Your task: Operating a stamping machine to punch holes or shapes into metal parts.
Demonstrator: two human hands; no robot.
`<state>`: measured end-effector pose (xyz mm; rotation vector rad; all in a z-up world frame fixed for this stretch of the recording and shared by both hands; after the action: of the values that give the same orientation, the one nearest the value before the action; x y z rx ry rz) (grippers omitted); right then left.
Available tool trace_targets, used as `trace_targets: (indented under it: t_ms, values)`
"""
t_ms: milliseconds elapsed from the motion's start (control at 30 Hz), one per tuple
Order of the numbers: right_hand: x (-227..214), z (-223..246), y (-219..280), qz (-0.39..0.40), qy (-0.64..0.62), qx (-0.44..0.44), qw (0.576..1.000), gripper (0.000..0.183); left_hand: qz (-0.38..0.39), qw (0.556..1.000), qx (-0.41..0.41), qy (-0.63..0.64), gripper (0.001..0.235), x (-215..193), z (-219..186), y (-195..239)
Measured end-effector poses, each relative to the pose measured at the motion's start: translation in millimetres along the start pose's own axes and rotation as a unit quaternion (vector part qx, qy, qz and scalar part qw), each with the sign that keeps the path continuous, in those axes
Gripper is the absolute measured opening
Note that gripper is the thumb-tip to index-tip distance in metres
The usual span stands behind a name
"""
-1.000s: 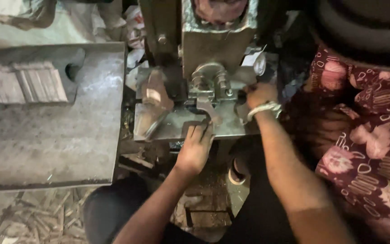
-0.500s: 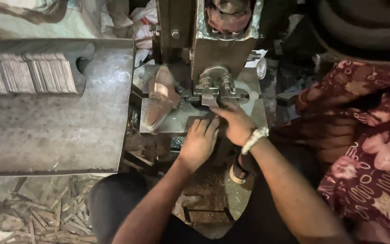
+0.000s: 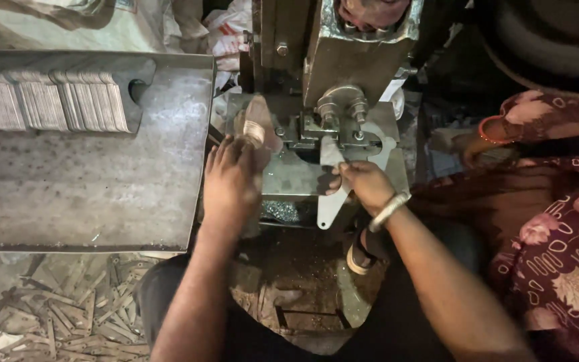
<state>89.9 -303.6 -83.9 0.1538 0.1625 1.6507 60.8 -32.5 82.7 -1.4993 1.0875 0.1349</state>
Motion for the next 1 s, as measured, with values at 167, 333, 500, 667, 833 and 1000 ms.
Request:
trace_targets:
  t_ms: [167,333,500,667,833,1000]
  values:
    - [-1,-35,-29,-0.071,-0.119,0.115,0.984,0.03,0.124,0.984,-0.073,0.105,0.034,25,19,2]
    - [-4,-38,-30,-0.104,-0.106,0.102,0.984,0.029,0.092,0.993,0.024,0.068,0.033,23,4,11]
    - [2,-27,-18,-0.101,-0.064,0.125,0.985,0.031,0.052,0.996,0.039,0.058,0.036,20,1,10]
    - [5,-23,-25,-0.089,-0.099,0.121,0.984,0.029,0.065,0.991,0.023,0.119,0.029,-3,-20,-5]
    - [-9,-49,-33,-0.111,-0.123,0.09,0.982,0.023,0.157,0.952,0.065,0.253,0.029,16,-53,12]
    - [-32,-48,-21,-0.093,-0.111,0.104,0.984,0.018,0.195,0.931,0.08,0.3,0.033,59,-80,37]
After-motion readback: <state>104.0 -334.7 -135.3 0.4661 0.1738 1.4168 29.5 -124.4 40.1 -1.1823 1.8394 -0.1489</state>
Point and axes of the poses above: each hand's wrist, its own y-axis away from the middle knuckle, its own x-axis out of the palm, z = x × y, the point moved 10 cm from there along -y, towards the middle knuckle, and after that the axes turned 2 degrees about -z, right-handed, at the moved point
